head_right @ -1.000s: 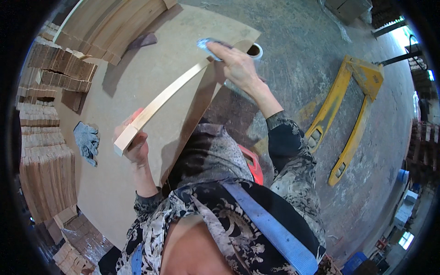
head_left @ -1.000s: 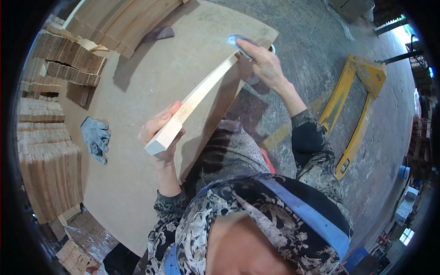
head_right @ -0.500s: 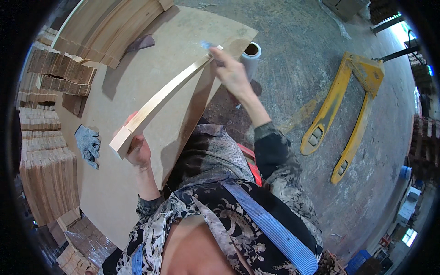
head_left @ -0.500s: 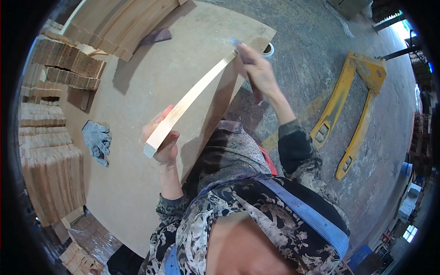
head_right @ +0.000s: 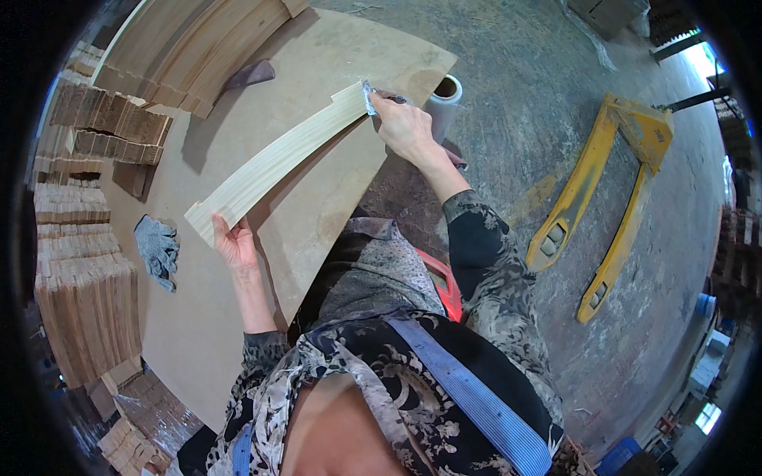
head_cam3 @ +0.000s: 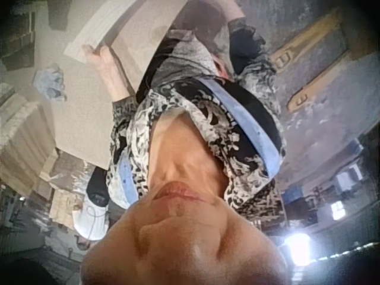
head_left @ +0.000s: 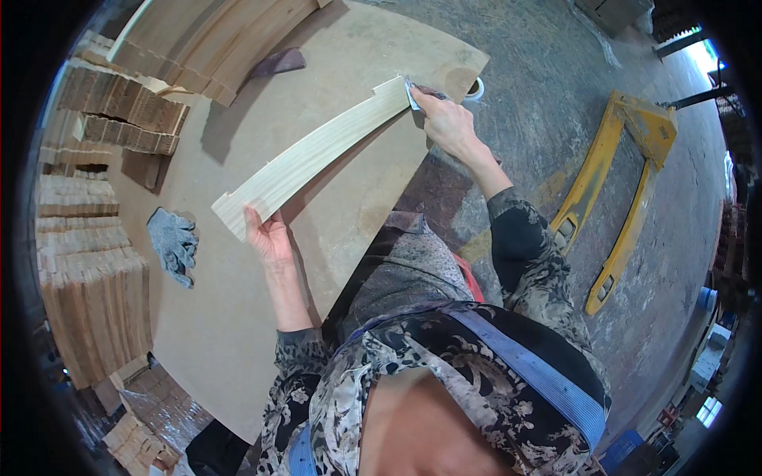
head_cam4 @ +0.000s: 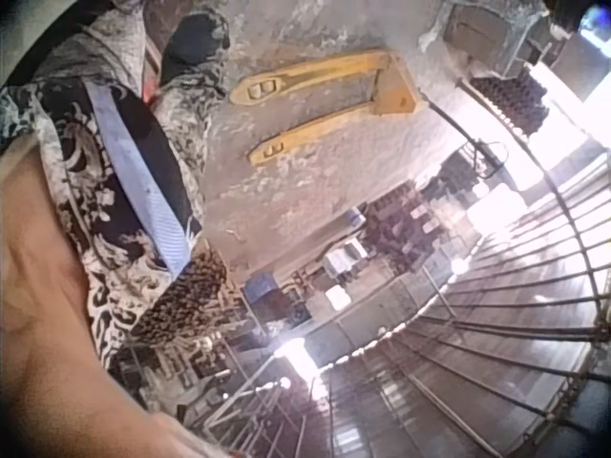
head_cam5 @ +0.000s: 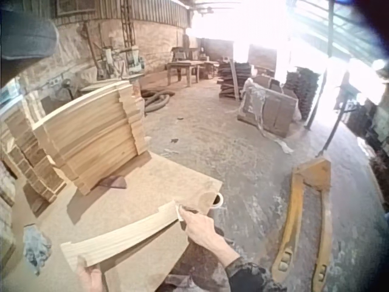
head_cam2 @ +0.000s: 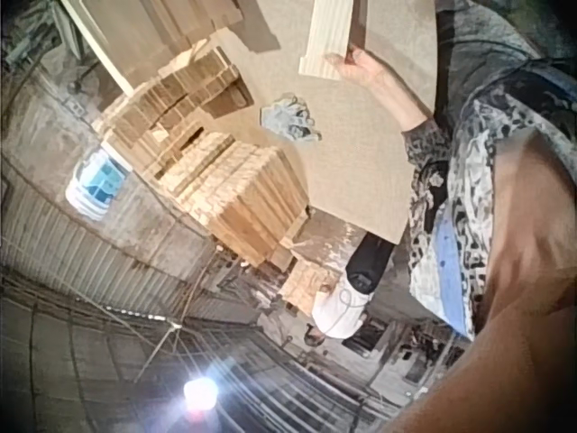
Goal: Manually sanding a curved wooden component with a piece of sandpaper at a workbench.
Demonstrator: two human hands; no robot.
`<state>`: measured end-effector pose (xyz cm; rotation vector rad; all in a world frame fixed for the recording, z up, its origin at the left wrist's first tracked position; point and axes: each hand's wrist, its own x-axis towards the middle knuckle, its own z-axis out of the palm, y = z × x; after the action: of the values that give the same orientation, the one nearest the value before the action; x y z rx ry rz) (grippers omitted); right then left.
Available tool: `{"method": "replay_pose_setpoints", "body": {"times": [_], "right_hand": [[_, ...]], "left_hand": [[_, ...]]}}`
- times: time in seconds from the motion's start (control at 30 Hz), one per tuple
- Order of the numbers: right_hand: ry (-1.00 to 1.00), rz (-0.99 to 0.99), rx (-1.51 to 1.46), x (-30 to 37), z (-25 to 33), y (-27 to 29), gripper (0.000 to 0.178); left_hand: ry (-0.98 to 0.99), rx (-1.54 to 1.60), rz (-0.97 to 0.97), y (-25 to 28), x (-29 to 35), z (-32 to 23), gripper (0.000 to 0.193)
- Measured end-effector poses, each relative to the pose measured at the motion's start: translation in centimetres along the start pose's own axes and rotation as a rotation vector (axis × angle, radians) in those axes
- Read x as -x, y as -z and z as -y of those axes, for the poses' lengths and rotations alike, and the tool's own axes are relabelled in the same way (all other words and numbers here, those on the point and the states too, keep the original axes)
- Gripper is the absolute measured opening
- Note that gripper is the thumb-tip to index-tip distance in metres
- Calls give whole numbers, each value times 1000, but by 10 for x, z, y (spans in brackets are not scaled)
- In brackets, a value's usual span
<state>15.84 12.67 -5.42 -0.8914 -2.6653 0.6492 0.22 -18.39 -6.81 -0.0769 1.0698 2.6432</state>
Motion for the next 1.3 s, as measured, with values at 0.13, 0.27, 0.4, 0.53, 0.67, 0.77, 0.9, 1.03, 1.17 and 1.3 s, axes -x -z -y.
{"method": "replay_pose_setpoints", "body": {"times": [0.13,0.27,0.4,0.53,0.67,0.77,0.9,1.03,1.17,1.3], "right_hand": [[53,7,-50,3,4,1,50],[11,32,-21,3,3,0,49],[69,-103,-77,5,-2,-6,42],[-22,-207,-477,15,-18,-2,48],[-310,-267,-952,41,-31,25,55],[-246,-262,-779,61,-25,45,56],[380,-396,-556,63,8,68,57],[785,-334,-386,62,30,67,51],[867,-275,-385,39,21,83,51],[662,-229,-82,22,-16,89,50]], "left_hand": [[268,-92,-46,-3,-8,-18,30],[731,-770,264,-28,-4,-50,29],[170,-1517,674,-101,-10,-10,29],[-844,-1886,1051,-145,-41,78,61],[-538,-2037,1167,-157,-51,97,62],[-654,-1792,1246,-156,-40,83,56],[-680,-1512,1241,-179,3,54,47],[-534,-1486,1209,-179,24,38,39],[-449,-1380,1281,-184,32,35,37],[-458,-1410,1370,-187,35,29,35]]}}
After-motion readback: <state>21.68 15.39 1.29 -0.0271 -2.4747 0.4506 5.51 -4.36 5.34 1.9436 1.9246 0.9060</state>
